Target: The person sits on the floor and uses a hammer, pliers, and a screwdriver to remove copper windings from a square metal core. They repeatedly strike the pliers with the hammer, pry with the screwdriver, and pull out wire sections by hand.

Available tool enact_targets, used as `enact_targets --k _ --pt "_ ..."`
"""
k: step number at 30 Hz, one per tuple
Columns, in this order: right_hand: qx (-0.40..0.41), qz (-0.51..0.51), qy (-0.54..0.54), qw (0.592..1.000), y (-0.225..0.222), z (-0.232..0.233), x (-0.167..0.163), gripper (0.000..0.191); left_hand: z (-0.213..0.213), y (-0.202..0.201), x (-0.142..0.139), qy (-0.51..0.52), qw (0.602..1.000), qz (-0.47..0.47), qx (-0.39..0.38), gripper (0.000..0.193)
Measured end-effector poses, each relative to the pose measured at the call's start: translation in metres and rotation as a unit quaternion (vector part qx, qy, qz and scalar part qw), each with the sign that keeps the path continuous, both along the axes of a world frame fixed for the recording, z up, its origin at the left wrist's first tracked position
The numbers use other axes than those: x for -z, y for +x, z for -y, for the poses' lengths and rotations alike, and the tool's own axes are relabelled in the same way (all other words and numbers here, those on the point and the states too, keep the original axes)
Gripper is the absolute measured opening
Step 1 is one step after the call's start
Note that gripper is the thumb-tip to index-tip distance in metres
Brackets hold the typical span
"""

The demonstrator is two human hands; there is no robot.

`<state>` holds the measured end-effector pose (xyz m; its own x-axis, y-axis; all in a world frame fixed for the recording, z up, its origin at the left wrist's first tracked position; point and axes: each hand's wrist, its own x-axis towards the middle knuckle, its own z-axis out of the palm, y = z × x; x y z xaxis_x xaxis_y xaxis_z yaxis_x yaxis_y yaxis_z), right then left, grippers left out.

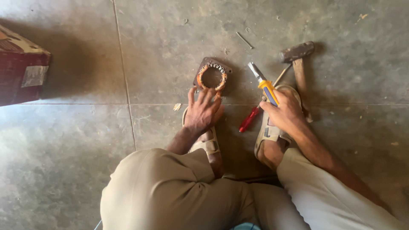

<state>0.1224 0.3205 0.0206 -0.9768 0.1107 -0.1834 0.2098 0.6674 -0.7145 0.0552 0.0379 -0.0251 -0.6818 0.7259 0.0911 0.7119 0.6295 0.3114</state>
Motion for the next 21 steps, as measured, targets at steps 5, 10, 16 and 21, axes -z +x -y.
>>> enact_targets --k 5,10,16,21 --pt "0.014 0.033 -0.017 0.999 0.004 -0.007 0.009 0.028 -0.017 -0.014 -0.01 0.067 0.977 0.107 -0.17 0.071" --pt "0.021 0.055 0.011 0.998 0.003 -0.007 0.021 0.037 -0.038 -0.025 -0.01 0.018 0.961 0.177 -0.211 0.087" --pt "0.016 0.083 0.057 0.995 0.006 -0.012 0.034 0.044 -0.054 -0.026 0.011 -0.018 0.973 0.126 -0.192 0.066" --pt "0.025 0.029 0.117 0.992 0.016 -0.013 0.054 0.046 -0.056 -0.033 0.01 0.029 0.968 0.133 -0.211 0.056"
